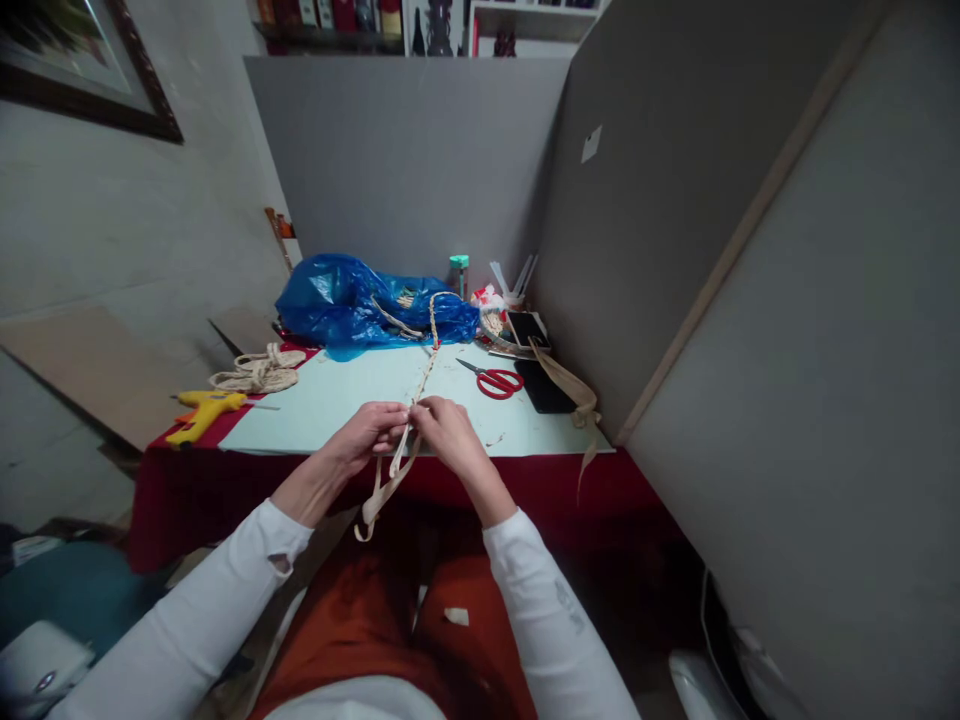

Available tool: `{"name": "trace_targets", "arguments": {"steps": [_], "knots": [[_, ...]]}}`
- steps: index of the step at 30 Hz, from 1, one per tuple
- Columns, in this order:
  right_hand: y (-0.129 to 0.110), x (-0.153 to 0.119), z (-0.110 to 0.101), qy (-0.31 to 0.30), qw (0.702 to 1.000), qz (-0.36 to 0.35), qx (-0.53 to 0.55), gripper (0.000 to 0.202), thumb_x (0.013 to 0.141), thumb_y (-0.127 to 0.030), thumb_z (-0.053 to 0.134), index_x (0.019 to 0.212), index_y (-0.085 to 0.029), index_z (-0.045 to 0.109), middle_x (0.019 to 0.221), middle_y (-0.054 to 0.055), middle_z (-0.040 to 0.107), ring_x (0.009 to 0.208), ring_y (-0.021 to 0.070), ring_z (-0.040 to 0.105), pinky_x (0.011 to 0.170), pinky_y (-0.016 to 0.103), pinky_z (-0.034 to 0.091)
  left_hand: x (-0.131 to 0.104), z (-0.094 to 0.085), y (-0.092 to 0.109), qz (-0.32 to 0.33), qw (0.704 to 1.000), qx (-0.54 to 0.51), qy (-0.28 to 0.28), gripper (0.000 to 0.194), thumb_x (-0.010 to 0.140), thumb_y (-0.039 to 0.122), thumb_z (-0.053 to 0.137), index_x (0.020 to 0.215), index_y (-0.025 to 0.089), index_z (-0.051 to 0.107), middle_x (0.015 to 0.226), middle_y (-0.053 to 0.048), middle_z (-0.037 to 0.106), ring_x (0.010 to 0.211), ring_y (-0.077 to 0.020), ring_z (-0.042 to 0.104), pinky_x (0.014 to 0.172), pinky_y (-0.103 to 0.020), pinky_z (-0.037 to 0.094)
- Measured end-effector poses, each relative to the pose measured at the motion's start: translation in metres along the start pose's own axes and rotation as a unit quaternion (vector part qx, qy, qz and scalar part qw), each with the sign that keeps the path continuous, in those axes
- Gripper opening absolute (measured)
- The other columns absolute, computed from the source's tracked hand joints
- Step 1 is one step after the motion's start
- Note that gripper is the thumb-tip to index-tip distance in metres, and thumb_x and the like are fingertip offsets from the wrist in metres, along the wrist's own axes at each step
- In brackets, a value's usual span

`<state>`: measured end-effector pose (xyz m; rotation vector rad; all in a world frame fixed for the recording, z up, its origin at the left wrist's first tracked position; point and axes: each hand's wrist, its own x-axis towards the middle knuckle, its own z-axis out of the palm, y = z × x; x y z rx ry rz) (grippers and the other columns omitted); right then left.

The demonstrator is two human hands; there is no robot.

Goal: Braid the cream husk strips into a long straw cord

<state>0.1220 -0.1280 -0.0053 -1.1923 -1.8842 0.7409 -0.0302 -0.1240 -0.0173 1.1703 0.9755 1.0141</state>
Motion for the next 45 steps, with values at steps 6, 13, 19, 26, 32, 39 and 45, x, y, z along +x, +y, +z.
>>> {"name": "trace_targets", "arguments": {"steps": [6, 13, 19, 26, 32, 39, 45], "knots": [[0.024, 0.015, 0.022, -0.045, 0.993, 0.042, 0.1, 0.035, 0.084, -0.038, 0.044, 0.059, -0.015, 0.052, 0.048, -0.003, 0.042, 0.047, 0.009, 0.037, 0.049, 0.022, 0.029, -0.008, 0.002, -0.004, 0.018, 0.999, 0.047, 0.016, 0.018, 0.072, 0.027, 0.061, 0.063, 0.012, 0.055, 0.049, 0.003, 0.049, 0.037, -0.0027, 0.032, 0.036, -0.016, 0.024], [0.027, 0.007, 0.021, -0.002, 0.991, 0.045, 0.127, 0.035, 0.079, -0.041, 0.047, 0.061, -0.014, 0.059, 0.052, -0.001, 0.05, 0.054, 0.0108, 0.044, 0.053, 0.021, 0.032, -0.016, 0.001, -0.007, 0.065, 0.975, 0.182, 0.11, 0.022, 0.075, 0.029, 0.055, 0.062, 0.013, 0.061, 0.048, 0.001, 0.055, 0.035, -0.0053, 0.033, 0.038, -0.02, 0.023], [0.025, 0.006, 0.026, 0.006, 0.986, 0.049, 0.161, 0.033, 0.077, -0.04, 0.049, 0.061, -0.014, 0.061, 0.056, 0.001, 0.055, 0.058, 0.0123, 0.047, 0.054, 0.021, 0.034, -0.023, 0.018, 0.006, 0.133, 0.834, 0.501, 0.188, 0.028, 0.082, 0.026, 0.048, 0.066, 0.014, 0.067, 0.058, -0.007, 0.065, 0.058, -0.0164, 0.059, 0.058, -0.026, 0.039], [0.028, 0.004, 0.017, -0.021, 0.974, 0.069, 0.216, 0.031, 0.074, -0.039, 0.052, 0.066, -0.012, 0.064, 0.05, -0.003, 0.044, 0.048, 0.0083, 0.036, 0.046, 0.021, 0.026, -0.038, 0.056, 0.009, 0.11, 0.661, 0.733, 0.116, 0.03, 0.083, 0.006, 0.039, 0.104, 0.007, 0.061, 0.086, -0.018, 0.069, 0.08, -0.0252, 0.067, 0.067, -0.031, 0.044], [0.021, 0.004, 0.013, -0.066, 0.921, 0.122, 0.364, 0.032, 0.065, -0.039, 0.066, 0.079, -0.01, 0.07, 0.061, 0.002, 0.062, 0.055, 0.012, 0.051, 0.055, 0.024, 0.038, -0.042, 0.064, -0.007, 0.121, 0.645, 0.746, 0.113, 0.031, 0.087, 0.006, 0.035, 0.107, 0.003, 0.058, 0.091, -0.019, 0.067, 0.085, -0.0272, 0.066, 0.067, -0.032, 0.046], [0.022, 0.002, 0.008, -0.037, 0.921, 0.104, 0.374, 0.027, 0.068, -0.038, 0.067, 0.068, -0.011, 0.066, 0.066, 0.001, 0.059, 0.046, 0.004, 0.033, 0.044, 0.02, 0.023, -0.056, 0.042, -0.002, 0.233, 0.798, 0.532, 0.16, 0.029, 0.088, 0.03, 0.047, 0.069, 0.017, 0.064, 0.073, -0.007, 0.068, 0.071, -0.0185, 0.062, 0.069, -0.028, 0.043], [0.02, -0.002, 0.004, -0.11, 0.895, 0.095, 0.422, 0.028, 0.073, -0.038, 0.067, 0.084, -0.013, 0.065, 0.065, -0.003, 0.05, 0.05, 0.0043, 0.038, 0.047, 0.018, 0.026, 0.0, -0.001, 0.02, 0.036, 0.996, 0.083, 0.014, 0.02, 0.075, 0.03, 0.063, 0.083, 0.012, 0.063, 0.073, -0.006, 0.065, 0.064, -0.0137, 0.06, 0.064, -0.025, 0.047]]}}
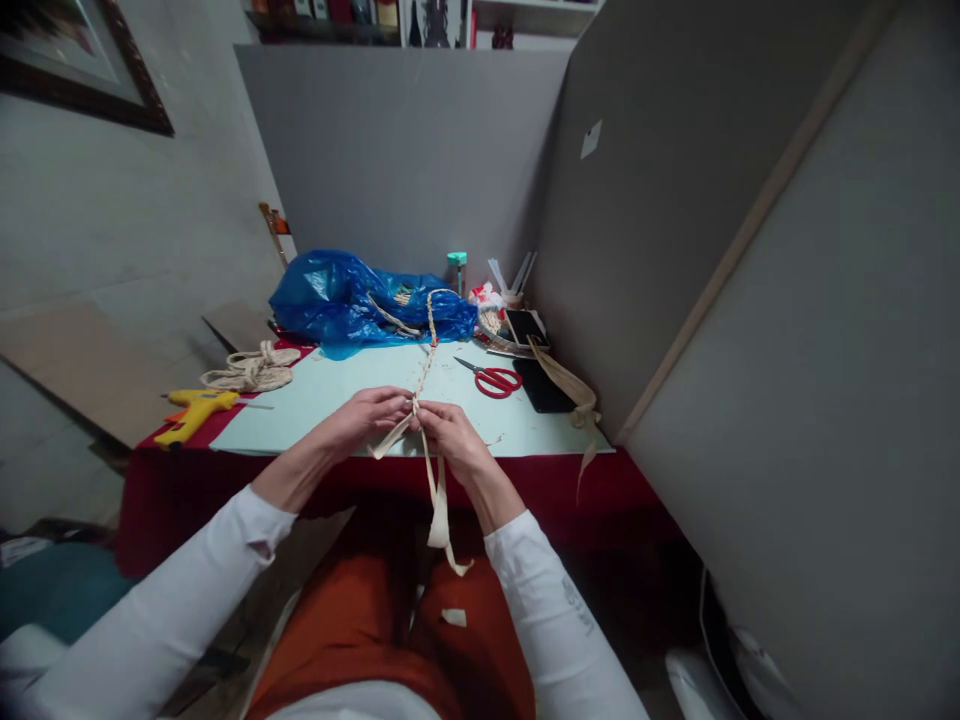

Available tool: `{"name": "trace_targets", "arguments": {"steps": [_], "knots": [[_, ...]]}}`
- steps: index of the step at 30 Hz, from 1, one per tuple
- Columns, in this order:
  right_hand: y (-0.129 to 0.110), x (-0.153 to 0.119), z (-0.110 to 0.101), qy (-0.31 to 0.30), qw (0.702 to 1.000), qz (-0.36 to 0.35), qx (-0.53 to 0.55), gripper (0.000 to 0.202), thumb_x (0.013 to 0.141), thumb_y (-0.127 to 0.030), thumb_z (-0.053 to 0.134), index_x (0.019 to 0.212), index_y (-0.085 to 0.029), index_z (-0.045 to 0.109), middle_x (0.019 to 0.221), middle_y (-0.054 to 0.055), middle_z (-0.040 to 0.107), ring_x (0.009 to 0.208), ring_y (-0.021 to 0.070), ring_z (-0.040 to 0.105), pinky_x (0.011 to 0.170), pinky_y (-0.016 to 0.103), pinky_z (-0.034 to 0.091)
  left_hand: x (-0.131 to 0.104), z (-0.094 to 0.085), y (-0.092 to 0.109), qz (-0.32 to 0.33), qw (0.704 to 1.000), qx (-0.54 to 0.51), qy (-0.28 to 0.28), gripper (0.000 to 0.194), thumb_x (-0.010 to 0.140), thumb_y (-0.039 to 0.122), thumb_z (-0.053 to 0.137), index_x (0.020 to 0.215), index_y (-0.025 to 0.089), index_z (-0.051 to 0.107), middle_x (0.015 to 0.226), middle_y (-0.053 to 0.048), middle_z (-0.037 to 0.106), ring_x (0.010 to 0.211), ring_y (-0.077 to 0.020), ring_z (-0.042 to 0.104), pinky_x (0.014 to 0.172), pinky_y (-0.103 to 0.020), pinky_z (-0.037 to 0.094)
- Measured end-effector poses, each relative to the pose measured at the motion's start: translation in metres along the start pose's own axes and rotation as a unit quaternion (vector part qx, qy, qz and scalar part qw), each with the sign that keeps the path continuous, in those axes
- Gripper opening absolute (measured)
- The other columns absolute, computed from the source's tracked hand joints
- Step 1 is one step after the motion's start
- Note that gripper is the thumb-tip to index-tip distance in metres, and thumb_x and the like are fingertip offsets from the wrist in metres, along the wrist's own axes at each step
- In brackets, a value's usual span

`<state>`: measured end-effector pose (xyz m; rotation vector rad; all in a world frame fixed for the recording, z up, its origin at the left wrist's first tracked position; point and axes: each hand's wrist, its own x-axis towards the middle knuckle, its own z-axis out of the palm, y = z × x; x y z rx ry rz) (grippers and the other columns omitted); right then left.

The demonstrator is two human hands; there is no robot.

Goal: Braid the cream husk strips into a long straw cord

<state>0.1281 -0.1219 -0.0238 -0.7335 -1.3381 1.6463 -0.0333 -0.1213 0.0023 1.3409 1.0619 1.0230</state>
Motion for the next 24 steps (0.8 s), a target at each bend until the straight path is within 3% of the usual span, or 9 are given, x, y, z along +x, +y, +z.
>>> {"name": "trace_targets", "arguments": {"steps": [3, 6, 10, 12, 16, 18, 21, 24], "knots": [[-0.002, -0.002, 0.001, -0.007, 1.0, 0.01, -0.012, 0.025, 0.075, -0.037, 0.064, 0.085, -0.014, 0.063, 0.071, -0.001, 0.055, 0.059, 0.0075, 0.049, 0.054, 0.018, 0.035, 0.016, 0.001, -0.008, -0.07, 0.989, -0.073, -0.105, 0.021, 0.073, 0.028, 0.068, 0.072, 0.011, 0.057, 0.062, -0.002, 0.058, 0.042, -0.0038, 0.042, 0.044, -0.017, 0.034], [-0.001, -0.004, 0.0, -0.001, 0.997, 0.035, -0.068, 0.024, 0.08, -0.035, 0.057, 0.091, -0.015, 0.061, 0.074, 0.0, 0.059, 0.062, 0.0086, 0.051, 0.058, 0.019, 0.038, 0.016, 0.005, -0.013, -0.077, 0.989, -0.068, -0.105, 0.02, 0.074, 0.027, 0.068, 0.072, 0.011, 0.055, 0.06, -0.002, 0.058, 0.038, -0.0001, 0.029, 0.037, -0.014, 0.02], [0.001, -0.006, 0.001, 0.032, 0.968, 0.011, -0.25, 0.022, 0.088, -0.024, 0.042, 0.103, -0.014, 0.055, 0.072, 0.002, 0.062, 0.061, 0.011, 0.053, 0.058, 0.021, 0.038, 0.009, 0.007, -0.011, -0.085, 0.991, -0.042, -0.092, 0.013, 0.075, 0.022, 0.063, 0.077, 0.011, 0.055, 0.056, -0.002, 0.059, 0.036, -0.0013, 0.03, 0.037, -0.014, 0.019], [-0.001, -0.009, 0.005, 0.073, 0.915, -0.021, -0.396, 0.022, 0.09, -0.022, 0.041, 0.107, -0.015, 0.051, 0.074, 0.005, 0.066, 0.068, 0.0143, 0.058, 0.062, 0.024, 0.039, 0.005, 0.009, -0.008, -0.09, 0.993, -0.026, -0.067, 0.009, 0.074, 0.018, 0.061, 0.075, 0.012, 0.055, 0.054, 0.0, 0.057, 0.035, -0.0012, 0.029, 0.036, -0.015, 0.016], [-0.016, -0.016, 0.015, 0.116, 0.721, -0.011, -0.684, 0.017, 0.091, -0.021, 0.042, 0.098, -0.017, 0.056, 0.079, 0.01, 0.067, 0.072, 0.0214, 0.062, 0.06, 0.028, 0.036, 0.002, 0.014, -0.01, -0.075, 0.997, 0.033, 0.016, 0.014, 0.071, 0.018, 0.059, 0.059, 0.012, 0.054, 0.046, 0.003, 0.05, 0.032, -0.0015, 0.027, 0.036, -0.018, 0.013], [-0.022, -0.02, 0.019, 0.12, 0.645, -0.015, -0.754, 0.016, 0.091, -0.017, 0.042, 0.092, -0.018, 0.058, 0.081, 0.011, 0.066, 0.076, 0.0233, 0.063, 0.058, 0.028, 0.034, 0.004, 0.017, -0.015, -0.053, 0.997, 0.045, 0.039, 0.015, 0.067, 0.018, 0.061, 0.055, 0.012, 0.056, 0.044, 0.003, 0.05, 0.034, -0.0019, 0.027, 0.037, -0.019, 0.015], [-0.018, -0.025, 0.028, 0.136, 0.602, -0.054, -0.785, 0.018, 0.09, -0.013, 0.041, 0.087, -0.018, 0.058, 0.083, 0.011, 0.065, 0.084, 0.0239, 0.062, 0.057, 0.028, 0.034, 0.006, 0.022, -0.024, -0.022, 0.996, 0.038, 0.072, 0.01, 0.063, 0.016, 0.062, 0.055, 0.011, 0.059, 0.043, 0.004, 0.049, 0.037, -0.0027, 0.031, 0.04, -0.019, 0.019], [-0.003, -0.029, 0.038, 0.158, 0.594, -0.067, -0.786, 0.02, 0.089, -0.009, 0.038, 0.09, -0.017, 0.056, 0.082, 0.01, 0.063, 0.08, 0.0231, 0.061, 0.056, 0.03, 0.034, 0.006, 0.023, -0.027, -0.02, 0.996, 0.02, 0.088, 0.003, 0.062, 0.014, 0.06, 0.06, 0.011, 0.061, 0.04, 0.006, 0.046, 0.038, -0.0039, 0.034, 0.042, -0.018, 0.024]]}}
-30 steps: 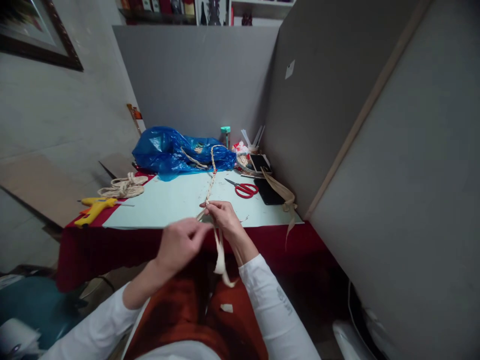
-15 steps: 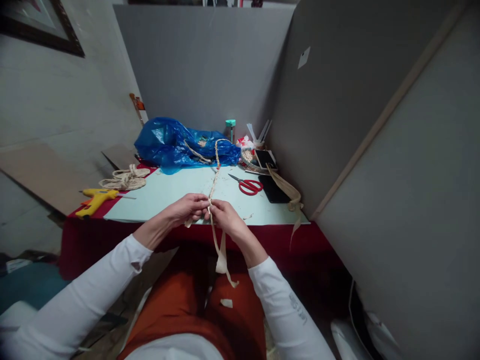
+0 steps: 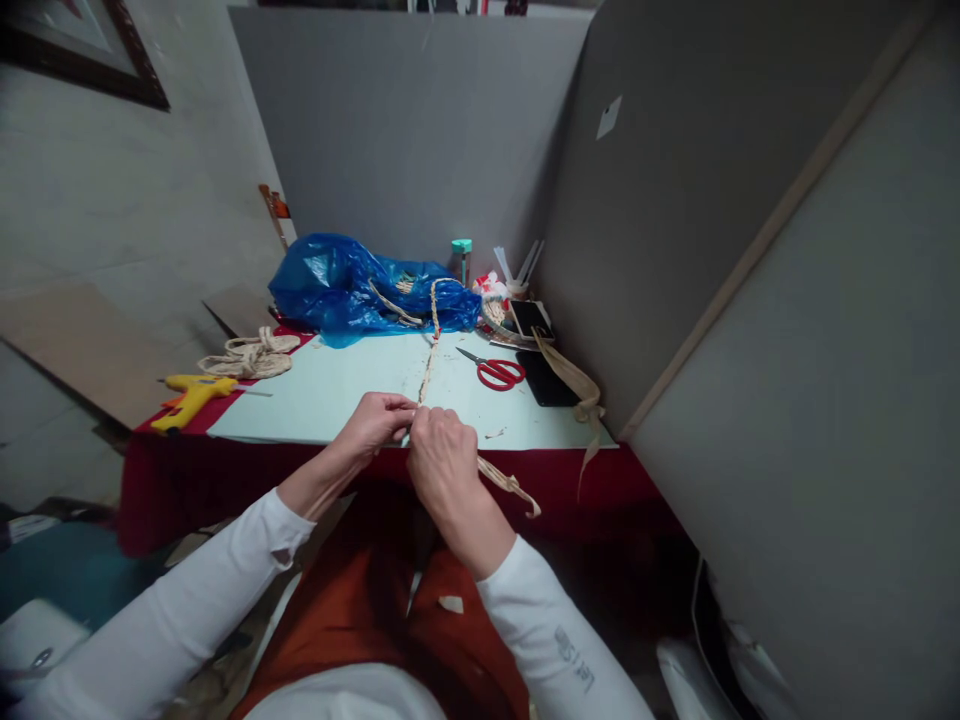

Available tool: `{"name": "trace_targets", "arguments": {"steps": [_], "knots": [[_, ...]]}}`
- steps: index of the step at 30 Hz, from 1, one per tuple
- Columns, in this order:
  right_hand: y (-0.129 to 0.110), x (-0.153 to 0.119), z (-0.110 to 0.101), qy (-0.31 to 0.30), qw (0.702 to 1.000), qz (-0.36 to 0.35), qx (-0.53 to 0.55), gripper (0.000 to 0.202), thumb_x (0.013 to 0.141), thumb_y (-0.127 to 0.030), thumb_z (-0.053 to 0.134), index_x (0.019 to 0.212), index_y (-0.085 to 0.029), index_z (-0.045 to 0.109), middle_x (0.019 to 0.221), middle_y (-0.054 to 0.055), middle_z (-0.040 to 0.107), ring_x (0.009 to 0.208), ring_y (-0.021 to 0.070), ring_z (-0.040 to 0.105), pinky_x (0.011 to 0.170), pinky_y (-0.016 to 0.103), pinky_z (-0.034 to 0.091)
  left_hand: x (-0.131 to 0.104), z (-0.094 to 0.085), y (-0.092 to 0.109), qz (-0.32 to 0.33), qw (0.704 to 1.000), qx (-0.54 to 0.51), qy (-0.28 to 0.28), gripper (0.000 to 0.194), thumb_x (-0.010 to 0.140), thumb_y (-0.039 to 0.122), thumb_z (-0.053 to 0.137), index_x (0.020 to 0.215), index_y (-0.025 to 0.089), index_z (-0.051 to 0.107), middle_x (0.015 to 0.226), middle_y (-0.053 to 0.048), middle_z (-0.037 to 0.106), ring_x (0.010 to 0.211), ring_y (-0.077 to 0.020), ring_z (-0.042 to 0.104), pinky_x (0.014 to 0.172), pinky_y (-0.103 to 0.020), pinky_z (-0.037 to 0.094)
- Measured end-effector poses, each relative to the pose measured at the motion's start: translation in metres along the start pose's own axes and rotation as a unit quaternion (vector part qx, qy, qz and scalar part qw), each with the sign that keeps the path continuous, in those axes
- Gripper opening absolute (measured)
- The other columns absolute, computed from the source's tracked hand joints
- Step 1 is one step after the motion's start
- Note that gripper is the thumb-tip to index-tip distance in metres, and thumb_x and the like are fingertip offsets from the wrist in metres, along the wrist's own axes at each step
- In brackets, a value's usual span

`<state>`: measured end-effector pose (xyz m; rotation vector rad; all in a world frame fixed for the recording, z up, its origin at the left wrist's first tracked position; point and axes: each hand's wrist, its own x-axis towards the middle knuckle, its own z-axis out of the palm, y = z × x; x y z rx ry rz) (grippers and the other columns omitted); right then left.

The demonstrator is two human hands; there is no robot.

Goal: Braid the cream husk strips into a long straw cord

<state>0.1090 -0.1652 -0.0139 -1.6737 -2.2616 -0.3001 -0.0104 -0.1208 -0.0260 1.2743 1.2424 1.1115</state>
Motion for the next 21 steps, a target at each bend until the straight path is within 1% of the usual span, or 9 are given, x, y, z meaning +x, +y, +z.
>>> {"name": "trace_targets", "arguments": {"steps": [3, 7, 10, 13, 15, 16, 17, 19, 21], "knots": [[-0.013, -0.009, 0.013, 0.005, 1.0, 0.006, 0.01, 0.023, 0.088, -0.006, 0.036, 0.098, -0.016, 0.054, 0.083, 0.009, 0.063, 0.076, 0.0218, 0.061, 0.055, 0.03, 0.035, -0.004, -0.003, 0.005, -0.021, 1.0, -0.015, -0.013, 0.005, 0.063, 0.015, 0.06, 0.065, 0.011, 0.063, 0.038, 0.005, 0.045, 0.037, -0.0045, 0.035, 0.042, -0.018, 0.025], [-0.018, -0.019, 0.02, 0.009, 0.999, 0.0, 0.041, 0.028, 0.089, -0.005, 0.034, 0.108, -0.015, 0.053, 0.089, 0.009, 0.065, 0.079, 0.02, 0.062, 0.057, 0.029, 0.036, -0.007, -0.012, 0.012, -0.063, 0.995, -0.067, -0.05, 0.012, 0.065, 0.02, 0.067, 0.07, 0.01, 0.063, 0.038, 0.006, 0.043, 0.034, -0.0029, 0.028, 0.038, -0.018, 0.016], [-0.008, -0.023, 0.013, 0.013, 0.993, -0.047, 0.109, 0.021, 0.094, -0.02, 0.038, 0.101, -0.019, 0.058, 0.087, 0.007, 0.067, 0.079, 0.019, 0.062, 0.06, 0.028, 0.037, -0.006, -0.018, 0.013, -0.071, 0.99, -0.102, -0.066, 0.015, 0.061, 0.017, 0.071, 0.071, 0.009, 0.063, 0.045, 0.002, 0.053, 0.035, -0.0005, 0.026, 0.038, -0.017, 0.016], [0.01, -0.017, 0.001, 0.089, 0.977, -0.018, 0.193, 0.027, 0.096, -0.032, 0.038, 0.092, -0.02, 0.062, 0.086, 0.006, 0.067, 0.081, 0.018, 0.06, 0.07, 0.027, 0.039, -0.004, -0.022, 0.011, -0.068, 0.987, -0.116, -0.094, 0.018, 0.06, 0.015, 0.071, 0.074, 0.007, 0.064, 0.059, -0.005, 0.064, 0.035, 0.0013, 0.026, 0.037, -0.017, 0.013], [0.023, -0.007, -0.006, 0.141, 0.964, 0.028, 0.222, 0.026, 0.094, -0.029, 0.04, 0.094, -0.017, 0.063, 0.092, 0.008, 0.067, 0.088, 0.0197, 0.059, 0.078, 0.029, 0.04, -0.003, -0.023, 0.01, -0.064, 0.986, -0.113, -0.1, 0.019, 0.061, 0.014, 0.07, 0.077, 0.006, 0.064, 0.064, -0.007, 0.066, 0.035, 0.0018, 0.025, 0.037, -0.017, 0.011], [0.029, -0.001, -0.008, 0.145, 0.959, 0.037, 0.241, 0.024, 0.093, -0.027, 0.042, 0.096, -0.016, 0.063, 0.095, 0.01, 0.066, 0.091, 0.0206, 0.058, 0.082, 0.03, 0.04, -0.003, -0.024, 0.01, -0.065, 0.987, -0.11, -0.1, 0.02, 0.062, 0.013, 0.069, 0.079, 0.006, 0.064, 0.065, -0.007, 0.067, 0.035, 0.0018, 0.026, 0.037, -0.017, 0.011], [0.033, 0.005, -0.009, 0.127, 0.953, 0.036, 0.272, 0.023, 0.091, -0.025, 0.045, 0.098, -0.015, 0.063, 0.098, 0.011, 0.066, 0.092, 0.021, 0.058, 0.083, 0.031, 0.04, -0.003, -0.024, 0.01, -0.066, 0.987, -0.108, -0.098, 0.02, 0.062, 0.013, 0.069, 0.08, 0.006, 0.064, 0.065, -0.007, 0.066, 0.035, 0.0017, 0.026, 0.037, -0.017, 0.011], [0.038, 0.014, -0.008, 0.021, 0.924, 0.014, 0.382, 0.026, 0.088, -0.026, 0.049, 0.106, -0.013, 0.061, 0.094, 0.011, 0.067, 0.086, 0.0198, 0.061, 0.079, 0.031, 0.043, -0.003, -0.025, 0.01, -0.07, 0.986, -0.111, -0.099, 0.023, 0.063, 0.014, 0.07, 0.083, 0.006, 0.064, 0.062, -0.005, 0.065, 0.035, 0.0009, 0.028, 0.037, -0.017, 0.013], [0.037, 0.017, -0.002, -0.117, 0.856, -0.002, 0.504, 0.034, 0.085, -0.028, 0.052, 0.115, -0.013, 0.057, 0.084, 0.008, 0.068, 0.074, 0.0176, 0.062, 0.07, 0.029, 0.046, -0.003, -0.027, 0.01, -0.072, 0.983, -0.124, -0.111, 0.026, 0.062, 0.014, 0.071, 0.086, 0.007, 0.064, 0.06, -0.003, 0.063, 0.036, 0.0003, 0.03, 0.038, -0.017, 0.016]]}}
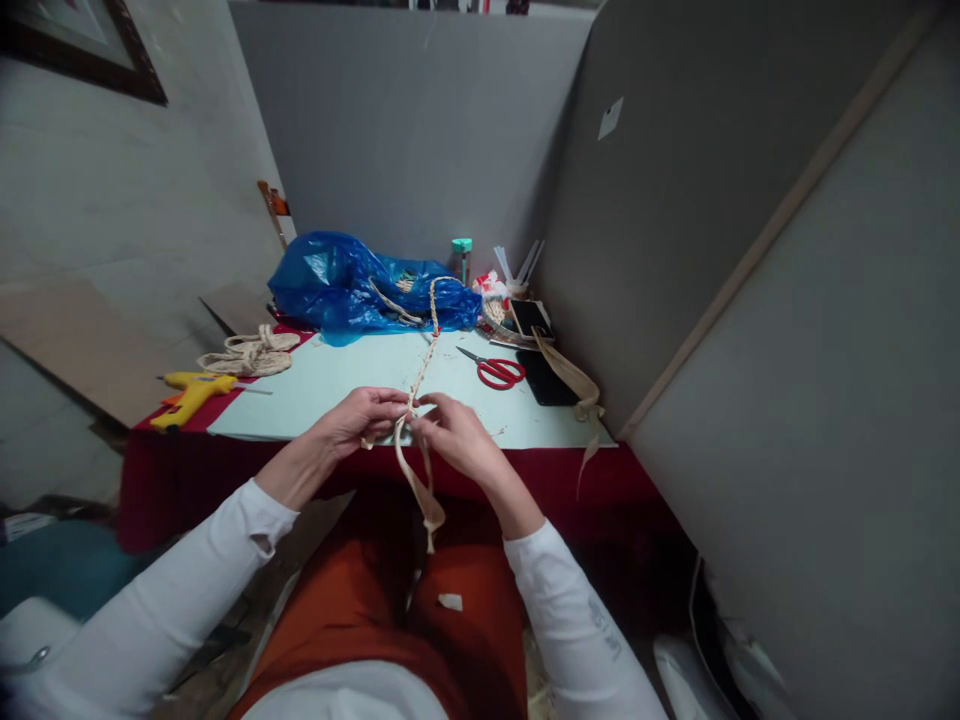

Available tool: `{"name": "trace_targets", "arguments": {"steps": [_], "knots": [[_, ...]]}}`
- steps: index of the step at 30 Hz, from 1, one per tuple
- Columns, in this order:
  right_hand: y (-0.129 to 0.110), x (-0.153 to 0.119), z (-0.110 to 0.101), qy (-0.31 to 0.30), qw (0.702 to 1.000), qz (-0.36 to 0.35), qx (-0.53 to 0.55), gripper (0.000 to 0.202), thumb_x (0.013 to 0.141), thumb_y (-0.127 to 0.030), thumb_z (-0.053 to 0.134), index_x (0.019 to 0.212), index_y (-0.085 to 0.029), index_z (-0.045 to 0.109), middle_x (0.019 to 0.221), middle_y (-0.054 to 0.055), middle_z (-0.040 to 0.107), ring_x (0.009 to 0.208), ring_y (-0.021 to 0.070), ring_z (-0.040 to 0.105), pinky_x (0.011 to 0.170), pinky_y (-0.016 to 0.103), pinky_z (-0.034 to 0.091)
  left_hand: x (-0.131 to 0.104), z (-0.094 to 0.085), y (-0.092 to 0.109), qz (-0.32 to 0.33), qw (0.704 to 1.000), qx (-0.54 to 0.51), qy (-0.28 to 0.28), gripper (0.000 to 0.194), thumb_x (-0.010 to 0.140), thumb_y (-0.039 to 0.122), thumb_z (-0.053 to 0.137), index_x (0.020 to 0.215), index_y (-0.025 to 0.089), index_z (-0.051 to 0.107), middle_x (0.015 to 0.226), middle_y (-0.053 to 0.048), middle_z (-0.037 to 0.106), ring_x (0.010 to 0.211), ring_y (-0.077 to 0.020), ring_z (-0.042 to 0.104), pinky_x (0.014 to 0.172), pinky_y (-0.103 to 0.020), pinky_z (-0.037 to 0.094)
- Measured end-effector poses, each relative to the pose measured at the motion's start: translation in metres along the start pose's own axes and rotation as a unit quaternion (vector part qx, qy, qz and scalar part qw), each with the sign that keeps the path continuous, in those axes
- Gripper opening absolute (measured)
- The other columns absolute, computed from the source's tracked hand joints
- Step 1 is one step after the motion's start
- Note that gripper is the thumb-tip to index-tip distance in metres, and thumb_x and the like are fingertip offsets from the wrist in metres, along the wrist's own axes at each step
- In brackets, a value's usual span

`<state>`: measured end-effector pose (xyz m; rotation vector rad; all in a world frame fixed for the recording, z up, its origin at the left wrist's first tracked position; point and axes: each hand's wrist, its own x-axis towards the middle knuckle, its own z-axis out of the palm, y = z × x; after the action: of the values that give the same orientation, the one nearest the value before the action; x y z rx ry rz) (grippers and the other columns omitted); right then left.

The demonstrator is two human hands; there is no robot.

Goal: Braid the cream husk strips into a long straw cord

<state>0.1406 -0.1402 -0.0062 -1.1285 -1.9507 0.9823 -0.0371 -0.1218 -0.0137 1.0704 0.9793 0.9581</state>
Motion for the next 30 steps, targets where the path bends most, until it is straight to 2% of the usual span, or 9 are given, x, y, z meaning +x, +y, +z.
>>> {"name": "trace_targets", "arguments": {"steps": [2, 6, 10, 16, 19, 23, 26, 28, 30], "knots": [[0.005, -0.003, 0.007, -0.062, 0.994, 0.033, 0.089, 0.037, 0.082, -0.027, 0.054, 0.116, -0.013, 0.055, 0.079, 0.005, 0.067, 0.068, 0.016, 0.061, 0.064, 0.026, 0.046, 0.0, -0.002, 0.0, -0.002, 1.0, -0.015, -0.014, 0.029, 0.06, 0.013, 0.073, 0.087, 0.008, 0.063, 0.061, -0.002, 0.062, 0.037, 0.0004, 0.031, 0.038, -0.017, 0.019], [0.017, -0.031, 0.023, -0.046, 0.986, 0.076, 0.138, 0.023, 0.079, -0.021, 0.052, 0.101, -0.015, 0.059, 0.072, 0.001, 0.064, 0.059, 0.0112, 0.056, 0.055, 0.021, 0.042, 0.003, -0.006, 0.0, -0.003, 0.999, -0.038, -0.012, 0.027, 0.061, 0.012, 0.073, 0.085, 0.007, 0.063, 0.066, -0.003, 0.063, 0.037, 0.002, 0.026, 0.038, -0.016, 0.013], [0.029, -0.077, 0.033, -0.081, 0.969, 0.143, 0.184, 0.018, 0.082, -0.031, 0.051, 0.092, -0.016, 0.055, 0.063, -0.002, 0.059, 0.041, 0.0068, 0.041, 0.039, 0.018, 0.031, 0.002, -0.007, 0.001, -0.006, 0.999, -0.031, -0.007, 0.022, 0.063, 0.011, 0.07, 0.083, 0.007, 0.063, 0.067, -0.005, 0.063, 0.038, 0.0016, 0.026, 0.037, -0.017, 0.012], [0.045, -0.117, 0.016, -0.161, 0.973, 0.143, 0.082, 0.023, 0.085, -0.037, 0.053, 0.085, -0.015, 0.061, 0.073, 0.005, 0.067, 0.06, 0.0168, 0.063, 0.057, 0.026, 0.046, 0.002, -0.008, 0.0, 0.001, 0.999, -0.024, -0.026, 0.023, 0.064, 0.013, 0.07, 0.086, 0.008, 0.063, 0.067, -0.005, 0.064, 0.038, 0.0009, 0.027, 0.038, -0.017, 0.012], [0.03, -0.104, -0.018, -0.067, 0.994, 0.086, -0.018, 0.026, 0.085, -0.038, 0.055, 0.098, -0.017, 0.066, 0.089, 0.008, 0.069, 0.082, 0.0227, 0.064, 0.073, 0.032, 0.048, 0.004, -0.008, -0.001, -0.002, 1.0, -0.009, -0.013, 0.021, 0.064, 0.014, 0.07, 0.082, 0.008, 0.063, 0.067, -0.007, 0.065, 0.037, 0.0012, 0.027, 0.038, -0.018, 0.011], [-0.006, -0.058, -0.047, 0.041, 0.999, 0.003, -0.031, 0.034, 0.084, -0.041, 0.058, 0.11, -0.021, 0.063, 0.116, 0.009, 0.064, 0.106, 0.0249, 0.058, 0.089, 0.034, 0.044, 0.005, -0.008, -0.002, 0.003, 1.0, 0.008, -0.022, 0.028, 0.064, 0.017, 0.072, 0.088, 0.007, 0.064, 0.07, -0.008, 0.067, 0.036, 0.002, 0.025, 0.039, -0.018, 0.009], [-0.014, -0.013, -0.033, 0.032, 0.999, -0.016, 0.011, 0.027, 0.088, -0.036, 0.049, 0.099, -0.017, 0.065, 0.098, 0.01, 0.068, 0.088, 0.0203, 0.063, 0.077, 0.03, 0.048, 0.002, -0.004, -0.001, 0.015, 0.999, 0.025, -0.019, 0.032, 0.063, 0.02, 0.073, 0.09, 0.008, 0.062, 0.067, -0.005, 0.065, 0.037, 0.0013, 0.027, 0.039, -0.018, 0.01], [-0.007, 0.014, -0.013, -0.026, 0.999, 0.034, 0.025, 0.022, 0.084, -0.033, 0.053, 0.092, -0.014, 0.062, 0.082, 0.008, 0.067, 0.071, 0.0164, 0.062, 0.064, 0.026, 0.047, -0.001, -0.002, 0.0, 0.023, 0.999, 0.033, -0.011, 0.035, 0.062, 0.02, 0.073, 0.092, 0.01, 0.059, 0.061, -0.001, 0.062, 0.036, 0.0007, 0.027, 0.039, -0.018, 0.011], [0.005, 0.031, 0.005, -0.027, 0.992, 0.074, 0.094, 0.021, 0.083, -0.033, 0.054, 0.088, -0.013, 0.057, 0.069, 0.004, 0.063, 0.054, 0.0102, 0.053, 0.05, 0.021, 0.04, -0.003, 0.0, 0.0, 0.032, 0.998, 0.049, -0.002, 0.038, 0.062, 0.021, 0.072, 0.095, 0.013, 0.055, 0.061, 0.0, 0.062, 0.036, -0.0001, 0.029, 0.039, -0.017, 0.012]]}}
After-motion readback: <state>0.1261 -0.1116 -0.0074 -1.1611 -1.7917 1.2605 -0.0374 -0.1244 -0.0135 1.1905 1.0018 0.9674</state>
